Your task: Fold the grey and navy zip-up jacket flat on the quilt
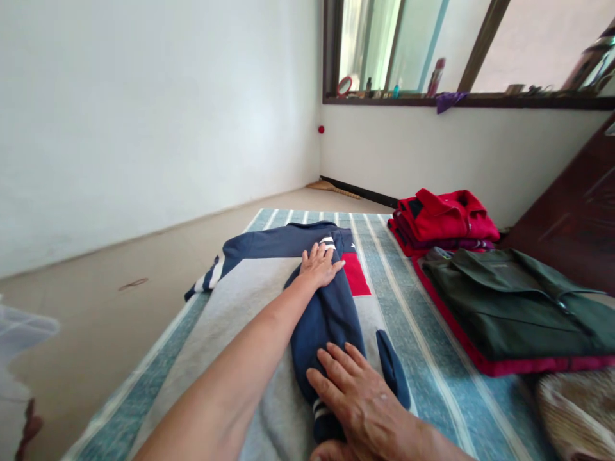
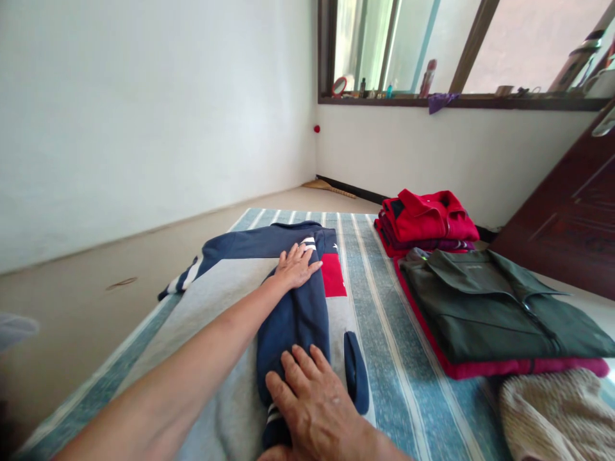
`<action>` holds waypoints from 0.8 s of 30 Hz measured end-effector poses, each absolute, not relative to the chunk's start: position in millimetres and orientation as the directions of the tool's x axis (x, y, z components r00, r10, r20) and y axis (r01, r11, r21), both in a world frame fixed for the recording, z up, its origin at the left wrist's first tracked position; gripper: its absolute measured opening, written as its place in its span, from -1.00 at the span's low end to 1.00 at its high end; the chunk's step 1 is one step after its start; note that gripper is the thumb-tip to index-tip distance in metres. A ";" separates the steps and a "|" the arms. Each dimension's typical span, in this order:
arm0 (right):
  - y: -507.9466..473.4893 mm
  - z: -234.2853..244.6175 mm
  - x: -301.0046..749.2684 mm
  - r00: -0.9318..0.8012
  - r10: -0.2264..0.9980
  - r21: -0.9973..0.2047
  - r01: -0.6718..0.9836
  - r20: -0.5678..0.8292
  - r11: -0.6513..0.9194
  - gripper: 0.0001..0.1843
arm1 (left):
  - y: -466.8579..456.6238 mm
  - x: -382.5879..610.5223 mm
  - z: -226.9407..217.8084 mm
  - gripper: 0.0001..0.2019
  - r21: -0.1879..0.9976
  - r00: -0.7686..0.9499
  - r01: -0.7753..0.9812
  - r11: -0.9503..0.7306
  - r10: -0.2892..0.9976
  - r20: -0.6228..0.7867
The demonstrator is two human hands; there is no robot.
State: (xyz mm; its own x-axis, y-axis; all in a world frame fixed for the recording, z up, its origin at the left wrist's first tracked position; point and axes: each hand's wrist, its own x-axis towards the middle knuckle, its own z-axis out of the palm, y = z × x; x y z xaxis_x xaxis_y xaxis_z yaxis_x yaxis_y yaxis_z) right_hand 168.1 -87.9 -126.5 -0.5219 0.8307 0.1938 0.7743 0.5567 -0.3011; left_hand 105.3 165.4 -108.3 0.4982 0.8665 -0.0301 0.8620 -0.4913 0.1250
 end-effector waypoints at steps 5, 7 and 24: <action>-88.7 -134.2 167.1 -0.550 0.800 -0.233 0.768 0.239 0.597 -0.01 | 185.1 107.2 -125.7 -0.29 0.138 0.490 0.868 -0.477 0.867 -0.088; -88.8 -136.4 165.3 -0.552 0.788 -0.199 0.769 0.274 0.608 -0.05 | 186.3 106.4 -129.7 -0.29 0.135 0.496 0.865 -0.483 0.865 -0.080; -74.0 -182.2 134.8 -0.282 0.580 -0.025 0.886 0.765 0.464 -0.74 | 201.5 130.2 -112.7 -0.37 0.075 0.478 0.874 -0.481 0.877 0.050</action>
